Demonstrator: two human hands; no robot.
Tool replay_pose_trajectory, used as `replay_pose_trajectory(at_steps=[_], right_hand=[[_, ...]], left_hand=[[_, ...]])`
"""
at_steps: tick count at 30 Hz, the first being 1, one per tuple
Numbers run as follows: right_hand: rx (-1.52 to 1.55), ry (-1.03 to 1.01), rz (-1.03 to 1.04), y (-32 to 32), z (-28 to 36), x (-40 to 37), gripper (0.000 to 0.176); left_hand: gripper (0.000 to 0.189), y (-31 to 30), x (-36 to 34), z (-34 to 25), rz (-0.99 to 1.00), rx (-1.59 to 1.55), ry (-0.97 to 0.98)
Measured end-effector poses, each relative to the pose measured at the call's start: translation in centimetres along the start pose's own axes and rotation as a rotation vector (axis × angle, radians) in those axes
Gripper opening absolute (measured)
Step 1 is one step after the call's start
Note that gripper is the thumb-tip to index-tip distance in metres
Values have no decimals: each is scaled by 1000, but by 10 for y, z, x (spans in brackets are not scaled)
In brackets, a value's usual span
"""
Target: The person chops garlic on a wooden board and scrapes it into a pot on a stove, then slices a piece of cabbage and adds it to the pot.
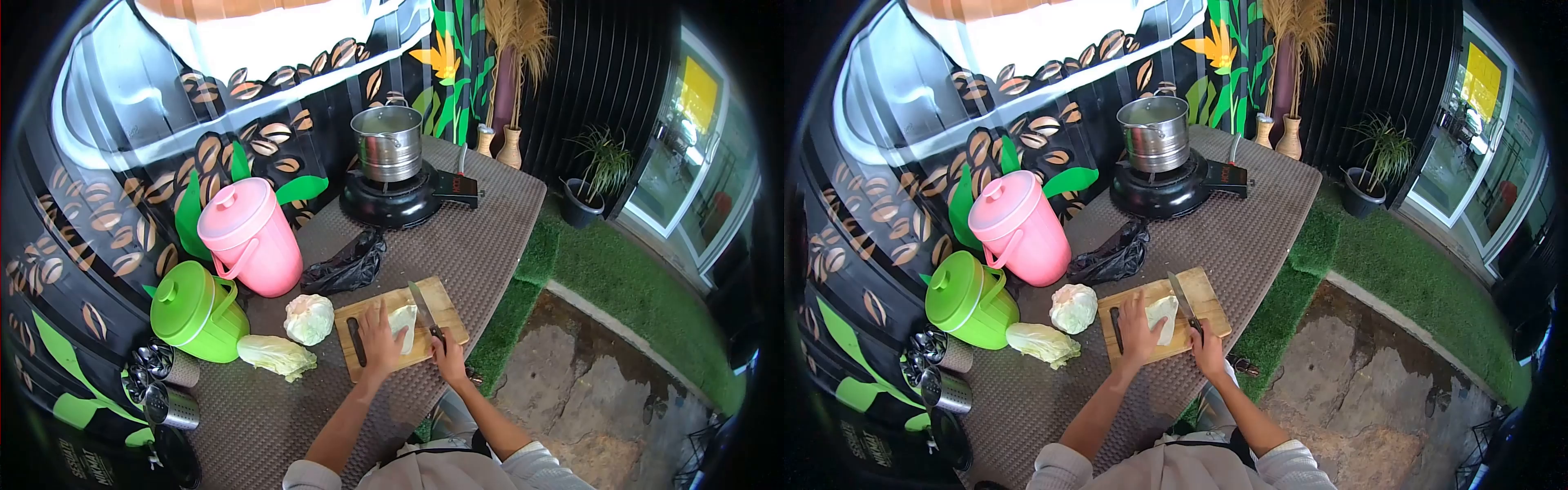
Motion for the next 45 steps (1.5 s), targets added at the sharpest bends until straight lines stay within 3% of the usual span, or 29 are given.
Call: replay_pose_trajectory(at_steps=[1,3,4,5,7,11,13,19,23,25,36,45], right_hand=[[-31,-42,-14,-1,-2,-2,19],[-122,-55,-24,-6,-8,-6,20],[-214,-73,-38,-9,-7,-7,21],[-212,-71,-30,-10,-8,-8,21],[-255,-34,41,-13,-10,-8,22],[-286,-34,131,-16,-5,-11,22],[-323,-50,143,-16,0,-15,21],[-616,-32,191,5,-3,-33,20],[-716,-93,213,15,3,-37,19],[-815,-4,280,20,0,-37,19],[-834,56,411,29,4,-11,19],[-848,18,399,50,7,11,20]], left_hand=[[59,-1,-6,-5,2,1,-2],[53,19,-26,-4,277,-130,-128],[36,31,-31,-5,427,-151,-130],[36,38,-37,0,429,-148,-139],[26,39,-43,-8,292,-169,84],[32,62,-34,15,352,-194,219],[29,62,-28,19,404,-284,155],[20,58,-30,21,270,-400,235],[19,57,-30,26,216,-503,143],[20,58,-31,27,220,-520,140],[20,65,-31,33,342,-646,90],[21,64,-32,31,265,-548,90]])
Point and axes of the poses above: each hand's wrist, its own x-axis towards the middle knuckle, its own y-axis out of the palm, z = x × y, the point moved 7 cm from there along x, towards the middle knuckle, and after that the axes turned 3 degrees about z, right-handed, at the moved point
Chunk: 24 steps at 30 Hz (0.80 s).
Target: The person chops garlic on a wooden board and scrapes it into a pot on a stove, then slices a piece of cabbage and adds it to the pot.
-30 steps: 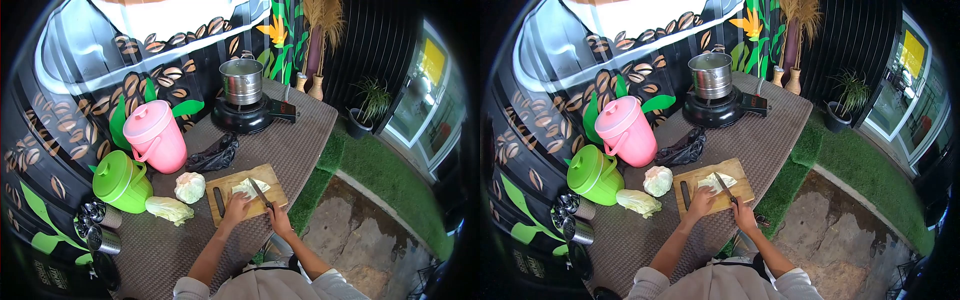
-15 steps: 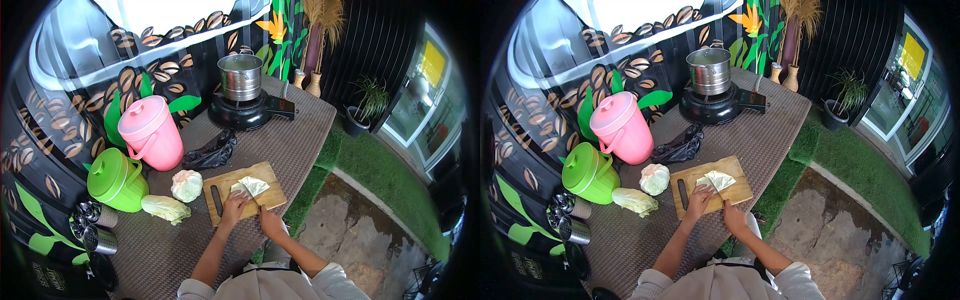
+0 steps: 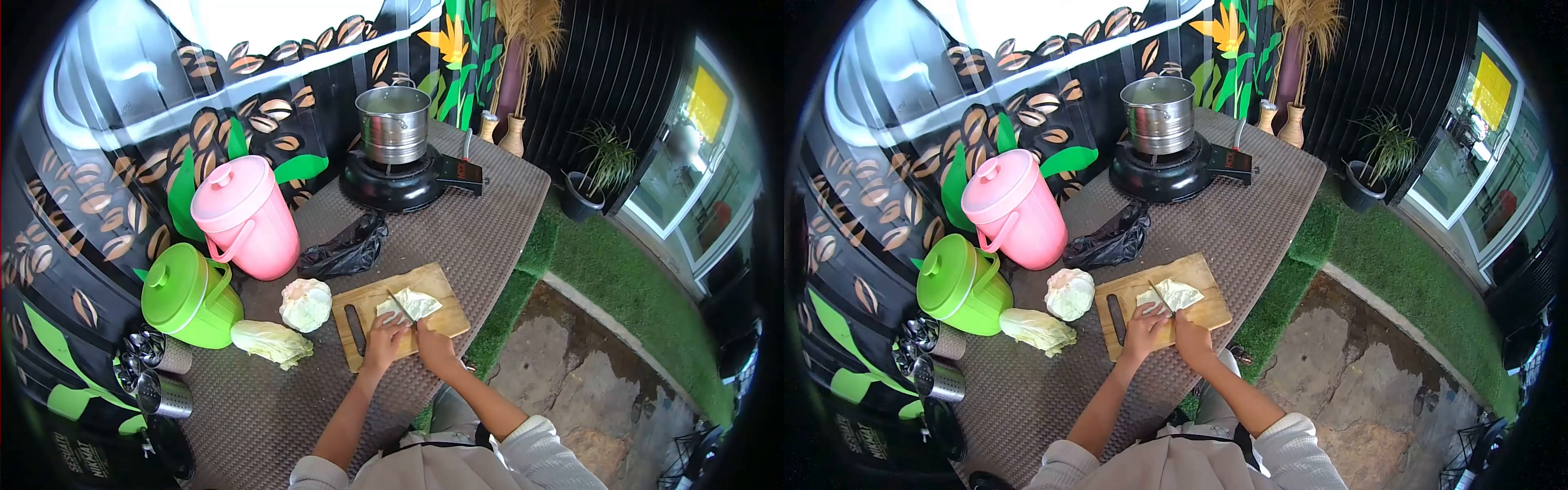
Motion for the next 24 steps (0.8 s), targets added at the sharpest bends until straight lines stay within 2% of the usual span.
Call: replay_pose_trajectory(at_steps=[8,11,13,15,17,19,20,22,24], right_hand=[[-58,57,-20,10,-16,-48,22],[-33,93,35,4,-19,-63,27],[57,157,86,-4,-20,-71,33],[116,128,74,-4,-27,-70,32],[180,97,58,-2,-34,-68,31],[333,65,-134,-14,-40,-69,28],[330,57,-134,-14,-42,-67,28],[589,112,-248,-23,-53,-68,28],[619,123,-256,-26,-56,-68,28]], left_hand=[[19,-3,-2,-3,-30,28,24],[18,-3,-3,1,-62,0,12],[18,-5,-4,2,-86,-24,-6],[18,-10,-5,3,-128,-118,-46],[18,-17,-8,-8,-130,-2,-6],[18,-25,-10,-21,-129,116,33],[20,-31,-11,-32,-192,147,103],[21,-33,-10,-42,-263,176,177],[26,-18,-2,-42,-152,244,198]])
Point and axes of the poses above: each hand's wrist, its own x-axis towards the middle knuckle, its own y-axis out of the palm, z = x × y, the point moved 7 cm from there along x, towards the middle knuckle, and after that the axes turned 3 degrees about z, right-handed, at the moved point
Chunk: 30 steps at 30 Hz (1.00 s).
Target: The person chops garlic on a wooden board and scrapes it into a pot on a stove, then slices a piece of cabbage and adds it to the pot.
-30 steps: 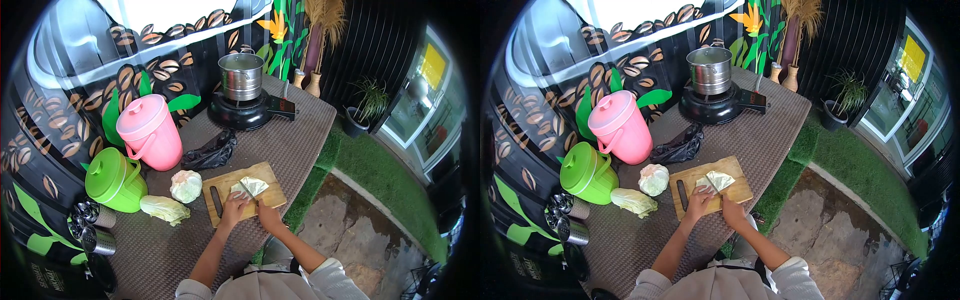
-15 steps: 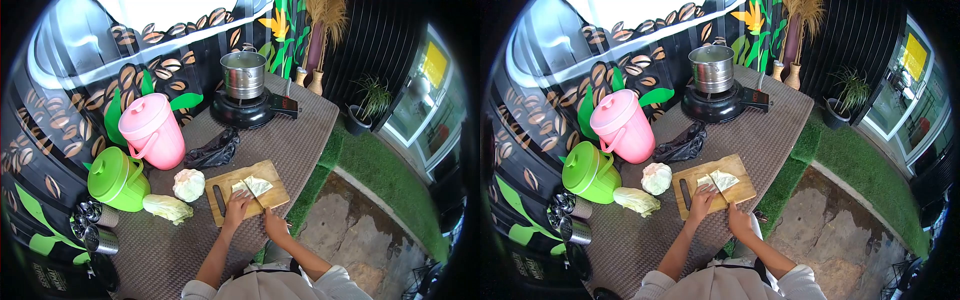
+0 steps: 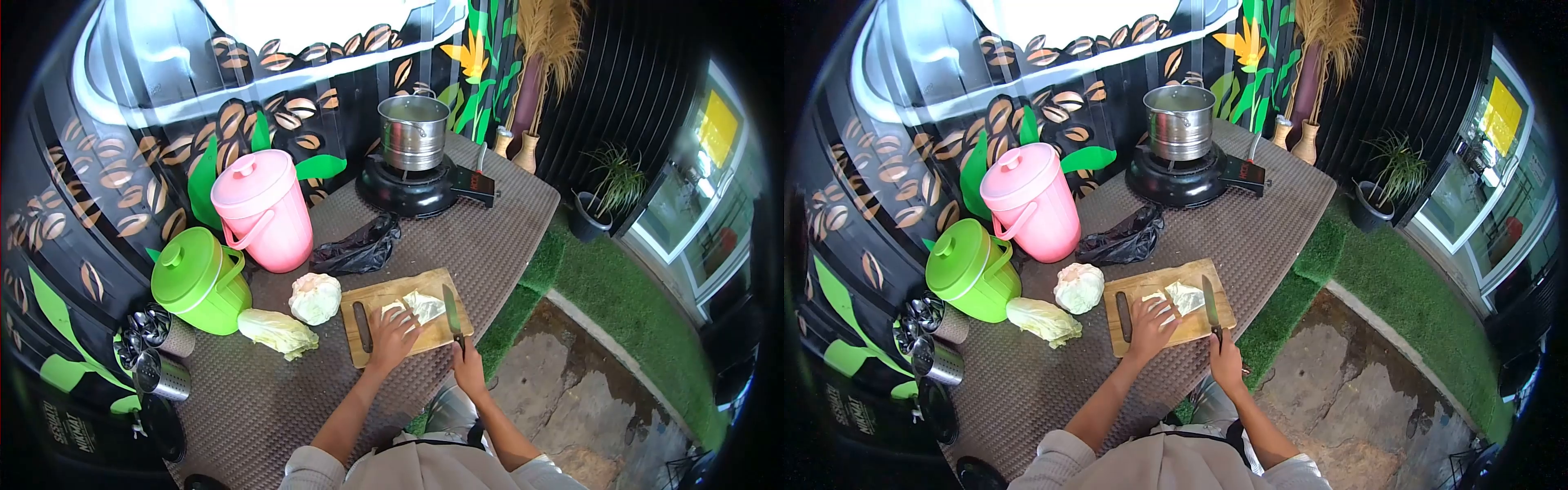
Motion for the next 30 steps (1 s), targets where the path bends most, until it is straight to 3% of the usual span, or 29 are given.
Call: replay_pose_trajectory(at_steps=[4,7,8,9,10,13,15,16,19,20,22,23,24,26,28,29,30], right_hand=[[76,11,-10,0,-10,1,25],[99,-50,-6,5,-19,4,21],[118,-84,-16,7,-20,5,20],[191,47,76,0,-1,1,20],[193,42,81,1,2,4,20],[150,-99,13,4,0,20,23],[244,-81,44,7,0,22,22],[342,-58,72,8,11,21,21],[465,-39,111,11,36,16,21],[469,-44,120,15,38,17,21],[545,-51,181,28,43,19,22],[547,-54,194,33,46,19,22],[539,-58,226,40,50,19,22],[536,-67,266,51,59,18,22],[588,-28,334,64,67,15,22],[583,-52,368,70,69,16,23],[588,-56,371,76,69,17,23]], left_hand=[[32,22,15,-3,12,29,15],[30,30,15,13,-34,-64,-94],[29,37,12,19,52,-73,-108],[28,43,8,24,138,-82,-122],[28,43,7,27,134,-77,-125],[24,41,9,17,106,-10,-39],[21,20,15,13,-106,-224,-102],[21,16,20,9,-111,-219,-103],[23,-2,19,34,-367,-574,-417],[23,-8,22,40,-374,-565,-419],[23,-18,11,74,-535,-876,-585],[22,-31,6,89,-487,-738,-672],[24,-55,6,95,-655,-654,-577],[26,-98,-3,107,-732,-375,-531],[28,-117,-19,141,-693,-343,-757],[26,-132,-30,148,-795,-84,-714],[26,-132,-39,162,-798,-77,-711]])
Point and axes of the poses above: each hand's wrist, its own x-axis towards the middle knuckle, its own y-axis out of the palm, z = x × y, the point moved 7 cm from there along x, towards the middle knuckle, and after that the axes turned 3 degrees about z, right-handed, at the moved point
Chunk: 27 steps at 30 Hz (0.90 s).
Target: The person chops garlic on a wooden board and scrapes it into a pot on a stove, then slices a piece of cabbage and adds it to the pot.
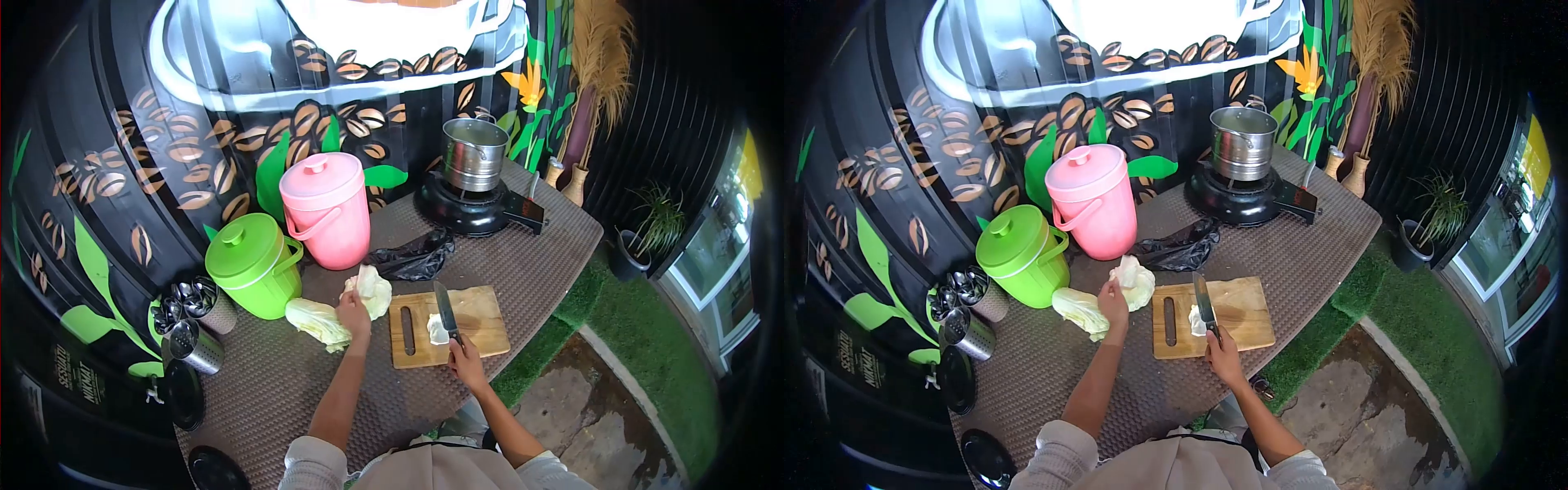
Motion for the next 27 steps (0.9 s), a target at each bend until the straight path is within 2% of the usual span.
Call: replay_pose_trajectory(at_steps=[2,3,5,10,13,15,16,18,22,25,27], right_hand=[[-13,18,36,10,-5,5,24],[-7,53,56,16,-3,4,24],[-24,48,70,22,-4,6,24],[-36,46,66,22,-3,4,23],[-12,72,23,7,-3,0,23],[-64,15,-41,-12,-6,1,21],[-63,14,-55,-18,-6,0,21],[-10,91,-158,-36,-15,-3,19],[-21,92,-185,-59,-31,-17,19],[-30,117,-204,-67,-40,-31,19],[-16,121,-222,-71,-49,-37,19]], left_hand=[[23,-10,3,18,-31,152,23],[13,-12,3,12,18,230,52],[10,-18,0,0,19,183,56],[18,-21,-15,-34,-56,135,127],[14,8,-41,-71,155,32,265],[16,42,-71,-79,467,-149,333],[16,46,-83,-88,478,-156,338],[23,68,-118,-98,764,43,415],[27,76,-145,-85,830,60,461],[24,80,-152,-67,975,78,390],[22,82,-155,-73,983,152,614]])
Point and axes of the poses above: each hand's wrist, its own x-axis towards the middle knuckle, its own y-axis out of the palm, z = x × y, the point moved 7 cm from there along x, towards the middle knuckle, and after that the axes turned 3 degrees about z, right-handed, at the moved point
